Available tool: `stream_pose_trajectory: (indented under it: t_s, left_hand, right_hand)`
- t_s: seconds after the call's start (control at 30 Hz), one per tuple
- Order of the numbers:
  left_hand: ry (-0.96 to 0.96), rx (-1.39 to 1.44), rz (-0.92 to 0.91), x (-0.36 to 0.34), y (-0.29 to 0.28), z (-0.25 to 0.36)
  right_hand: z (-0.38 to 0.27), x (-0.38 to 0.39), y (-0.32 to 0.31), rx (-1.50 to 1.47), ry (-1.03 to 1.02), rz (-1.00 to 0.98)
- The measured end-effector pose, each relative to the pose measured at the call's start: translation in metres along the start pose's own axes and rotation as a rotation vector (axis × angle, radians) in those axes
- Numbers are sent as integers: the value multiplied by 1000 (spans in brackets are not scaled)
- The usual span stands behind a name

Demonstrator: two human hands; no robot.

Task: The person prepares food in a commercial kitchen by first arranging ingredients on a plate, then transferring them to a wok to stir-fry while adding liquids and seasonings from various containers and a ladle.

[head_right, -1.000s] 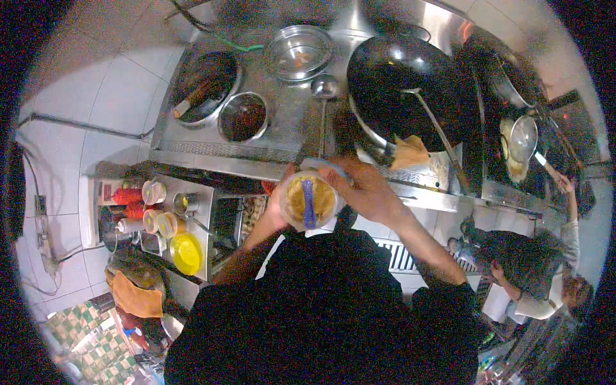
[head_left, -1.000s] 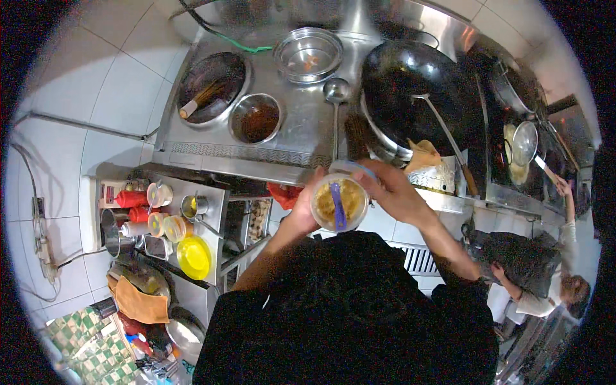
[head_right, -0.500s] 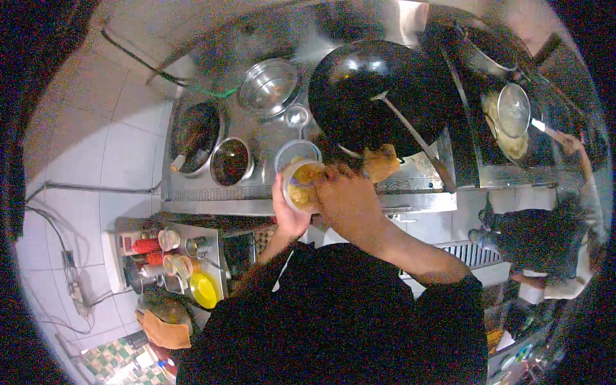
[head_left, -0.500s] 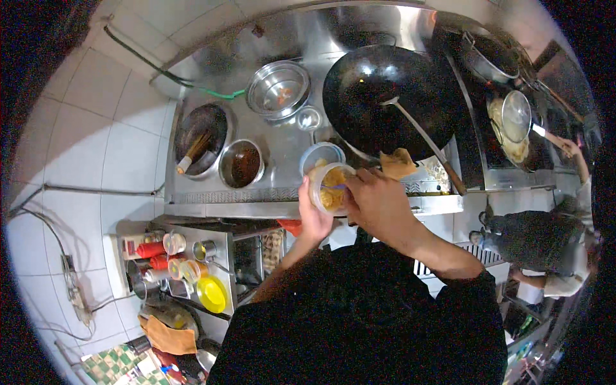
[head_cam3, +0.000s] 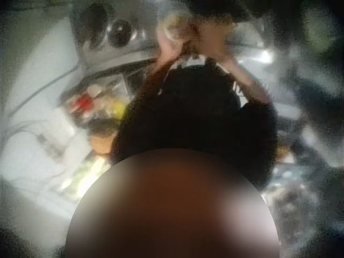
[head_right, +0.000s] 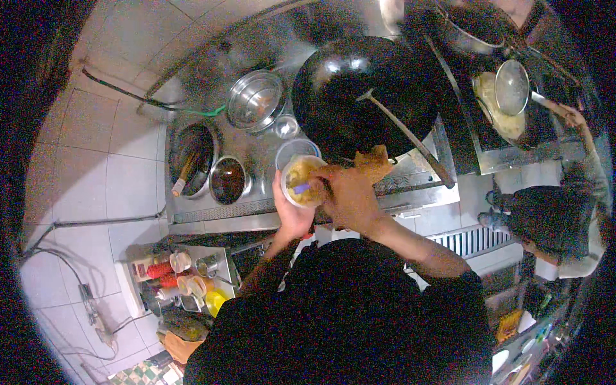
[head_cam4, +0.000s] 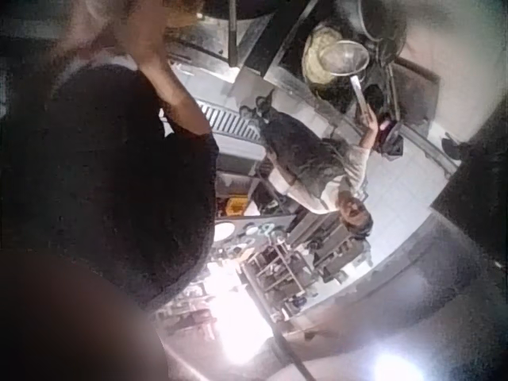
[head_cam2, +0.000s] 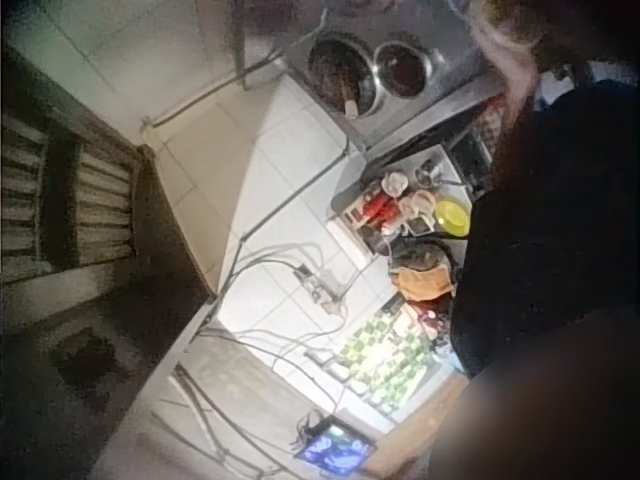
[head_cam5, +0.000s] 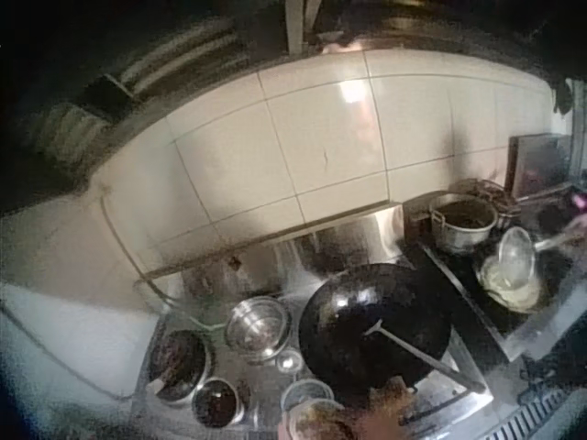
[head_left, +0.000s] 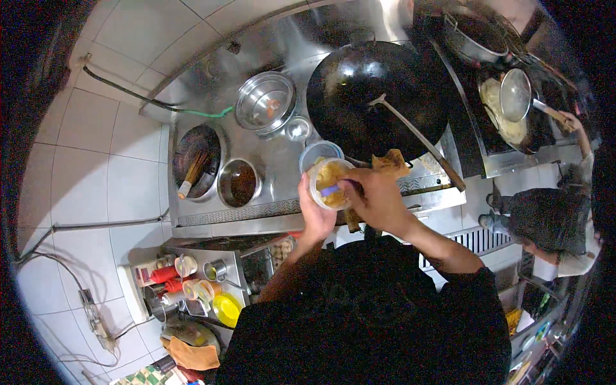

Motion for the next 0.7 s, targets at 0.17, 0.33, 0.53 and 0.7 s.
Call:
stream_pose_trajectory:
  t_s: [0.17, 0.33, 0.53, 0.7]
  left_hand:
    - [-16, 16, -25, -7, 10, 4]
    - [-16, 14, 150, -12, 5, 9]
    - [-1, -15, 207, -13, -15, 16]
    - [25, 40, 198, -6, -14, 20]
  right_hand:
    - [36, -5, -12, -33, 163, -38]
    - [69, -23, -26, -346, 337, -28]
    - [148, -69, -98, 706, 344, 328]
    - [149, -51, -100, 509, 344, 277]
Point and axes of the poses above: each hand's wrist, its own x-axis away from the middle knuckle, its own y-axis out of the palm, z = x × y, the point moved 6 cm from there along -x, towards the middle knuckle, and after that the axes turned 6 degrees about -y, right-handed, at the moved point
